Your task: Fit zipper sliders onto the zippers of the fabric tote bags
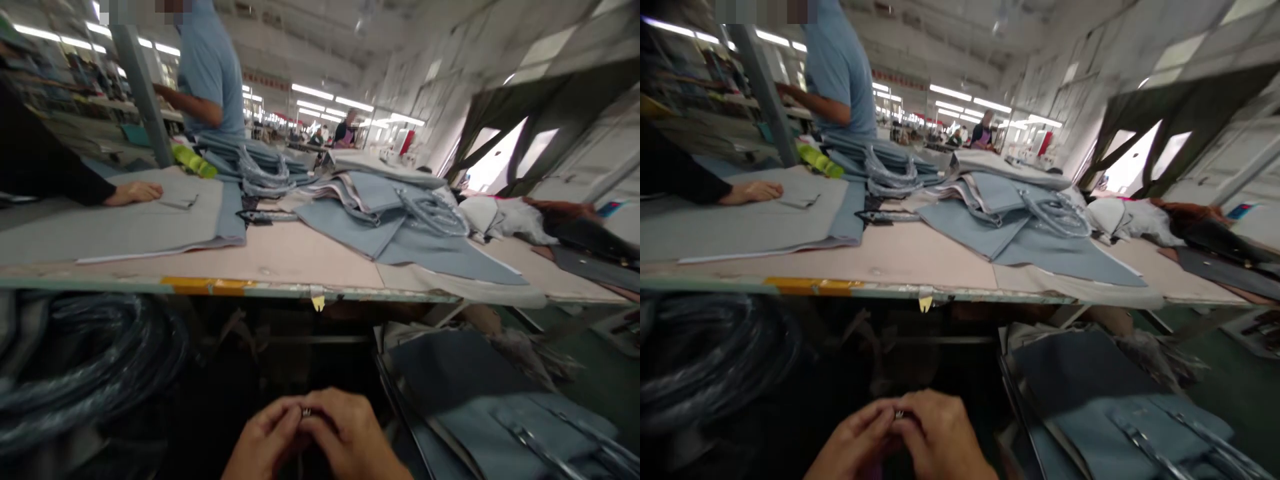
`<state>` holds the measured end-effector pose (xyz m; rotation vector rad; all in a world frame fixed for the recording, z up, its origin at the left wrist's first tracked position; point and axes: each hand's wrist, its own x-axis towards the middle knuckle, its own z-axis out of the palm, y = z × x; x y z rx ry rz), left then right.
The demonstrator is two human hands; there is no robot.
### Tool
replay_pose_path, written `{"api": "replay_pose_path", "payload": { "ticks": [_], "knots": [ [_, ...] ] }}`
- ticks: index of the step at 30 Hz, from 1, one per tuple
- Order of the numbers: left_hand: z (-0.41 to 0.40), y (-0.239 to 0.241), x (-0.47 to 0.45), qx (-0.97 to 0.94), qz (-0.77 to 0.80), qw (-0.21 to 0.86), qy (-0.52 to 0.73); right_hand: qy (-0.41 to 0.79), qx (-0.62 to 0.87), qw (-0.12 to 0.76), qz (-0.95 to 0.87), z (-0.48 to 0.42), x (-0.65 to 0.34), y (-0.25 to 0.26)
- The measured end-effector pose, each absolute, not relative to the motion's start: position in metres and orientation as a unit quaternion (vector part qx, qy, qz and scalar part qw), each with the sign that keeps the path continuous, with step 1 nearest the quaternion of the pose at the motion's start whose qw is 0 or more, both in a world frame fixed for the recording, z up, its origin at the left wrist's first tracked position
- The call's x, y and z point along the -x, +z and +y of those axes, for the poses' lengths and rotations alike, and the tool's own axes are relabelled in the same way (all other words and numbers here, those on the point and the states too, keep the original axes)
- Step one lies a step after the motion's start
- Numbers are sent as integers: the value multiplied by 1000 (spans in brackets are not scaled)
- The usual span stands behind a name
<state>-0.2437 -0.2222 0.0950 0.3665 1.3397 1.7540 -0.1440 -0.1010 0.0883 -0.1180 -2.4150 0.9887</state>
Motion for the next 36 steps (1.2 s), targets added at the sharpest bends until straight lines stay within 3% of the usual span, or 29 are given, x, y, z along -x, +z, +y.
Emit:
{"api": "replay_pose_path", "payload": {
  "ticks": [7, 15, 22, 36],
  "knots": [
    [-218, 83, 255, -145, 496, 448, 729, 448, 64, 295, -841, -97, 142, 115],
    [-212, 78, 258, -167, 512, 394, 745, 457, 79, 331, -821, -99, 155, 106],
    [-207, 76, 269, -136, 545, 384, 733, 310, 27, 433, -846, -80, 169, 123],
    [-207, 74, 276, -97, 587, 471, 652, 96, -15, 401, -911, -32, 193, 159]
  ]
}}
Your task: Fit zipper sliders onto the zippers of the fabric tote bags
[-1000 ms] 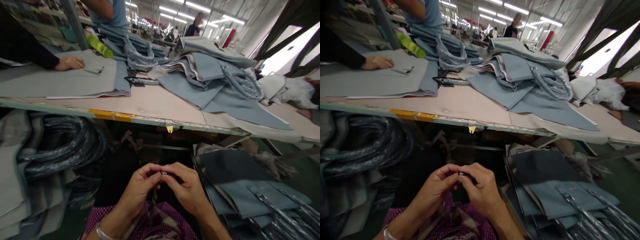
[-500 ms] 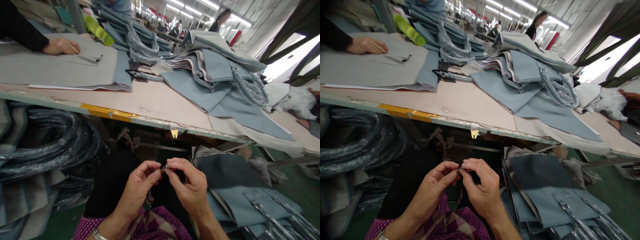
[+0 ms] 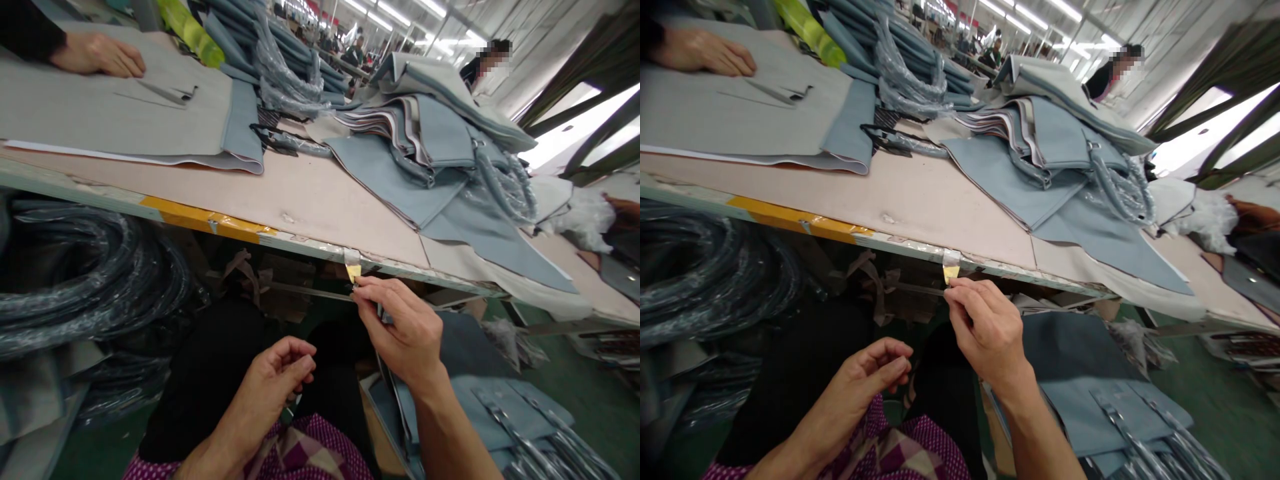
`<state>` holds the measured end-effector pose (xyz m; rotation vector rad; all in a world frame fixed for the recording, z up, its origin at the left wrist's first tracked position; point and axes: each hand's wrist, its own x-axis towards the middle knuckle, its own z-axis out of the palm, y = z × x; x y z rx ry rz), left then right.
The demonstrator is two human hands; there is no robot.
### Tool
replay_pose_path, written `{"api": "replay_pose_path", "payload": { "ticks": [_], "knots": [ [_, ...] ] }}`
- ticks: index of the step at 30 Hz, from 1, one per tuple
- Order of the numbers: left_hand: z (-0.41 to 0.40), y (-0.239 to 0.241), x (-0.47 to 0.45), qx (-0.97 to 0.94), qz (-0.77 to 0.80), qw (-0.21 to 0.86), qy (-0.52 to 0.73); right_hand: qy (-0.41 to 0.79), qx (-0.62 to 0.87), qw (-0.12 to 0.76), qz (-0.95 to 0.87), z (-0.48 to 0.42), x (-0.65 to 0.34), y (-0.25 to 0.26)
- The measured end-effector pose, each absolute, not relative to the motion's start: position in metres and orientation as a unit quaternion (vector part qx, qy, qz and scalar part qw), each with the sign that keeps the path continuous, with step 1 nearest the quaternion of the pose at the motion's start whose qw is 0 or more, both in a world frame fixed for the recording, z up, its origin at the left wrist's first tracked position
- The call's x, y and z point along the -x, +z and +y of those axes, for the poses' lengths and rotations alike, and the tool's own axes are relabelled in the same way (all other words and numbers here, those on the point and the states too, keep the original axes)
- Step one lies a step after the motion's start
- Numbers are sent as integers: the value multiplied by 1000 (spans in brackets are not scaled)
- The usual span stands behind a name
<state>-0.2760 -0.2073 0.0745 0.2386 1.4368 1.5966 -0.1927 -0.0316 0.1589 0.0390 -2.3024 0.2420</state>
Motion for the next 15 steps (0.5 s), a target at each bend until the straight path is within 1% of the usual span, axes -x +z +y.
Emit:
{"api": "replay_pose_path", "payload": {
  "ticks": [7, 15],
  "knots": [
    [-211, 72, 276, -112, 569, 485, 655, 35, -35, 363, -930, -31, 193, 171],
    [-214, 68, 278, -140, 569, 493, 643, 39, -3, 368, -929, -27, 203, 170]
  ]
}}
